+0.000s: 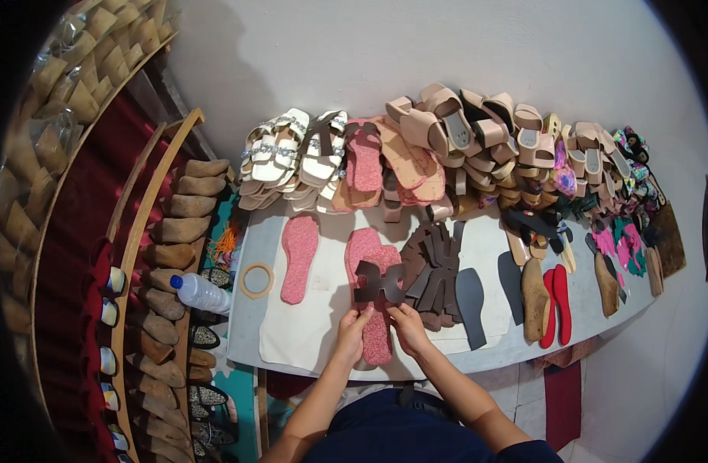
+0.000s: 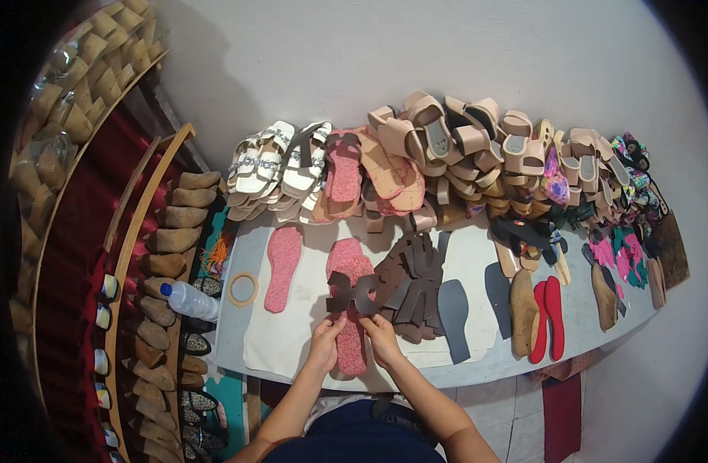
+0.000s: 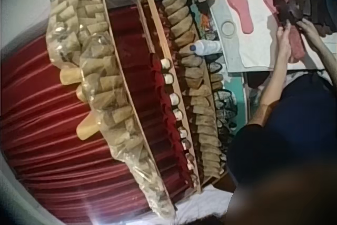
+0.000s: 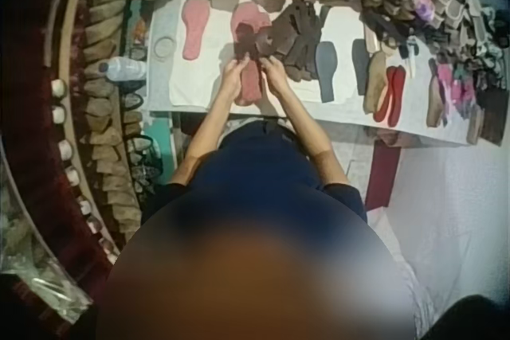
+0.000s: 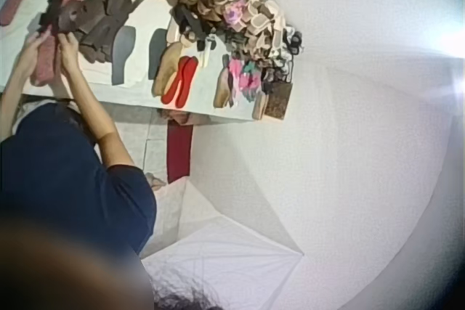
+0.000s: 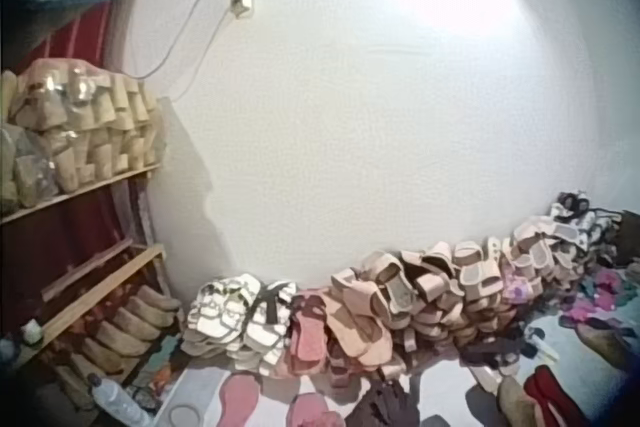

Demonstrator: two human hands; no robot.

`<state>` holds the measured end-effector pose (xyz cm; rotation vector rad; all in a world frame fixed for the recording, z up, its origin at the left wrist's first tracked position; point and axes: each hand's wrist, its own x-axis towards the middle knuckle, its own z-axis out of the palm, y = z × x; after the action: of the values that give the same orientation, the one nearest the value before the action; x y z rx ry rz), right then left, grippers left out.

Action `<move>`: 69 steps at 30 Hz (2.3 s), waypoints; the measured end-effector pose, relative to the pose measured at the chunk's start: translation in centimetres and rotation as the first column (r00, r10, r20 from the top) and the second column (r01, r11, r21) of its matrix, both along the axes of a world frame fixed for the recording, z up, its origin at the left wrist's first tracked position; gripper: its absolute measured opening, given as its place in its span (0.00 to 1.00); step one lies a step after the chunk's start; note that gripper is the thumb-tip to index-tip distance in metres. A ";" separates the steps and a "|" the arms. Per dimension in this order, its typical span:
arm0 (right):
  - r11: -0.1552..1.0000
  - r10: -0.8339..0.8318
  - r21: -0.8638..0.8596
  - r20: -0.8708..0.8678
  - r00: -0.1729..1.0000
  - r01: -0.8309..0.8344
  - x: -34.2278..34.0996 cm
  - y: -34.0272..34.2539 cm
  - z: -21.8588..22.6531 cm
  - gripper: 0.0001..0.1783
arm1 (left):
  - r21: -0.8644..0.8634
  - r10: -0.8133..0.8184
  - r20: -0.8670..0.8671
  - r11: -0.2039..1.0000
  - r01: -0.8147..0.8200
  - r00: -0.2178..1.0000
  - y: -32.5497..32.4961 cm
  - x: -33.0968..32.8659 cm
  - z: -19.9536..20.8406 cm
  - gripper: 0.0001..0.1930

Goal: Assembling the straps of a sandal onto the pink insole components.

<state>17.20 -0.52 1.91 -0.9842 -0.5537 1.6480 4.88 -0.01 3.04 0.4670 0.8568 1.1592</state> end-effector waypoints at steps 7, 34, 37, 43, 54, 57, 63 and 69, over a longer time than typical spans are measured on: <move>0.988 0.093 -0.128 0.080 0.992 -0.082 -5.5 -1.4 -0.6 0.11 | -0.021 -0.012 -0.002 1.000 0.012 1.000 -1.8 -5.8 -1.4 0.09; 0.989 -0.068 -0.087 0.433 0.899 0.117 -15.5 -5.1 -5.5 0.13 | 0.192 -0.048 -0.845 0.903 0.385 0.532 -3.8 -16.9 -6.4 0.26; 0.985 -0.127 -0.031 0.526 0.841 0.169 -15.0 -4.1 -6.0 0.13 | 0.233 0.015 -0.882 0.882 0.409 0.471 -3.1 -16.1 -6.5 0.27; 0.993 -0.102 0.055 0.825 0.555 0.100 -14.9 -4.0 -5.1 0.14 | 0.231 0.008 -0.905 0.850 0.473 0.426 -2.7 -16.2 -6.7 0.26; 0.893 -0.446 0.450 0.889 -0.102 0.013 -11.2 -3.5 -3.1 0.20 | 0.369 0.223 -0.905 0.835 0.407 0.363 -2.6 -14.6 -4.5 0.21; 0.895 -0.446 0.440 0.868 -0.217 -0.081 -9.9 -1.8 -3.3 0.26 | 0.442 0.270 -0.865 0.809 0.387 0.424 -2.3 -12.8 -3.9 0.20; 0.960 -0.279 0.271 0.946 -0.166 -0.071 -7.4 0.2 -4.6 0.33 | 0.411 0.152 -0.839 0.807 0.425 0.523 -1.6 -7.6 -2.0 0.17; 0.974 -0.089 0.103 0.993 0.077 -0.203 -4.3 2.0 -2.4 0.31 | 0.321 0.035 -0.806 0.865 0.386 0.591 0.3 -4.9 -2.9 0.15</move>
<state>12.91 1.44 -0.49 -1.9139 -1.7055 0.5952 -0.02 0.32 0.09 1.5455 1.2487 0.9296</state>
